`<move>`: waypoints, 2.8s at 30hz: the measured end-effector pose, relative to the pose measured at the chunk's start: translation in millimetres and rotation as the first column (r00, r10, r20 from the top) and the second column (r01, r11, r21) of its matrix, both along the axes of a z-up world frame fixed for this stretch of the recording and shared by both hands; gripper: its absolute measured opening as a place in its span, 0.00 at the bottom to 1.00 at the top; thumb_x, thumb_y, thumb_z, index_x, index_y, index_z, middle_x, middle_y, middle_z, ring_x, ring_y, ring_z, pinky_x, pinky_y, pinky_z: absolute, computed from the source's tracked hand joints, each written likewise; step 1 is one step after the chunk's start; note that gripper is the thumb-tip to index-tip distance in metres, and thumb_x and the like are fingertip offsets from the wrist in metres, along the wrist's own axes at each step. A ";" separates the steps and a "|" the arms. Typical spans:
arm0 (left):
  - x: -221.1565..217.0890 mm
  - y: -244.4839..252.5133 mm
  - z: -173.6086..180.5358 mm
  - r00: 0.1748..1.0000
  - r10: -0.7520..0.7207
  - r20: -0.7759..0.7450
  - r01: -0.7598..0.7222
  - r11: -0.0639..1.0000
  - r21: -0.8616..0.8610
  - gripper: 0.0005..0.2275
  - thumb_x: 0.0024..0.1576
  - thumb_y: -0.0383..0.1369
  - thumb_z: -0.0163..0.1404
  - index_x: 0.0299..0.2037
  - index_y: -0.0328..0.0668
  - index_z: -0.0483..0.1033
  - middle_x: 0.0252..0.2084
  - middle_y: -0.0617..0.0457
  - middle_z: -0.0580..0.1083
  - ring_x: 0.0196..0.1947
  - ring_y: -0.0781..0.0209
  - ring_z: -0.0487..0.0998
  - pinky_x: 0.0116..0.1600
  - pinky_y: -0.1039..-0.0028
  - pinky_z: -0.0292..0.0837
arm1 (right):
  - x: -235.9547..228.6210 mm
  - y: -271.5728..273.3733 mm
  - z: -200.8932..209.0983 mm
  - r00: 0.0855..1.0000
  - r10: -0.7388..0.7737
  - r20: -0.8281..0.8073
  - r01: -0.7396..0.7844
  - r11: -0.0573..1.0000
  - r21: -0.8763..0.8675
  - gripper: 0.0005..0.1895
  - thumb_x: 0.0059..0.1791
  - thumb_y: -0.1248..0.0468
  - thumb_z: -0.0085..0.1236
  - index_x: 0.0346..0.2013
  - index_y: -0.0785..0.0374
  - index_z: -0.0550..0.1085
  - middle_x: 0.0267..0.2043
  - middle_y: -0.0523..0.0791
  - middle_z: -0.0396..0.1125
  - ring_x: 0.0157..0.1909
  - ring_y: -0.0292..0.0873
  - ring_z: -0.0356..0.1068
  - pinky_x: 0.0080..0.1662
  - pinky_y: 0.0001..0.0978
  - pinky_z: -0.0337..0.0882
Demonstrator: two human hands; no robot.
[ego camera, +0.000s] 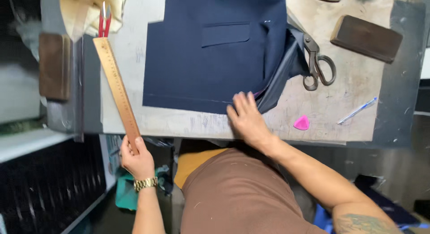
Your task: The person measures and marks a piece of blue fabric with a ruler and chalk, then applies heat with an iron to the material on a workshop table.
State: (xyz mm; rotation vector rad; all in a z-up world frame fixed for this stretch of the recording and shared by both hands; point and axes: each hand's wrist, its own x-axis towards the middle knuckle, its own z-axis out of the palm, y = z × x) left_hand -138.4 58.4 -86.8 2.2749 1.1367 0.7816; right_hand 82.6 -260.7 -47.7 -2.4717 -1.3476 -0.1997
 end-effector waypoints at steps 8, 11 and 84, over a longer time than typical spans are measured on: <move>50.0 130.2 -0.4 0.923 -0.259 -0.286 0.354 0.863 0.360 0.15 0.62 0.34 0.60 0.58 0.39 0.81 0.47 0.40 0.78 0.41 0.37 0.79 0.46 0.53 0.72 | -43.3 25.6 12.9 0.988 -0.111 -0.103 0.124 0.985 0.122 0.11 0.50 0.64 0.59 0.43 0.68 0.75 0.53 0.60 0.69 0.59 0.64 0.68 0.63 0.64 0.61; 70.2 137.7 16.7 0.918 -0.276 -0.284 0.386 0.783 0.487 0.16 0.59 0.34 0.61 0.57 0.43 0.83 0.50 0.43 0.75 0.46 0.42 0.78 0.50 0.56 0.69 | -62.7 35.9 7.5 0.971 -0.210 -0.113 0.219 0.973 0.077 0.12 0.50 0.62 0.59 0.43 0.68 0.77 0.40 0.55 0.71 0.45 0.56 0.72 0.64 0.60 0.64; 264.9 254.6 110.5 -0.214 0.794 0.569 0.977 0.173 0.126 0.21 0.66 0.28 0.46 0.70 0.39 0.71 0.78 0.52 0.68 0.84 0.62 0.64 0.81 0.70 0.71 | 24.1 151.0 80.1 0.940 -0.093 -0.328 0.238 0.869 0.435 0.35 0.38 0.71 0.48 0.62 0.64 0.69 0.60 0.49 0.71 0.55 0.56 0.73 0.55 0.48 0.70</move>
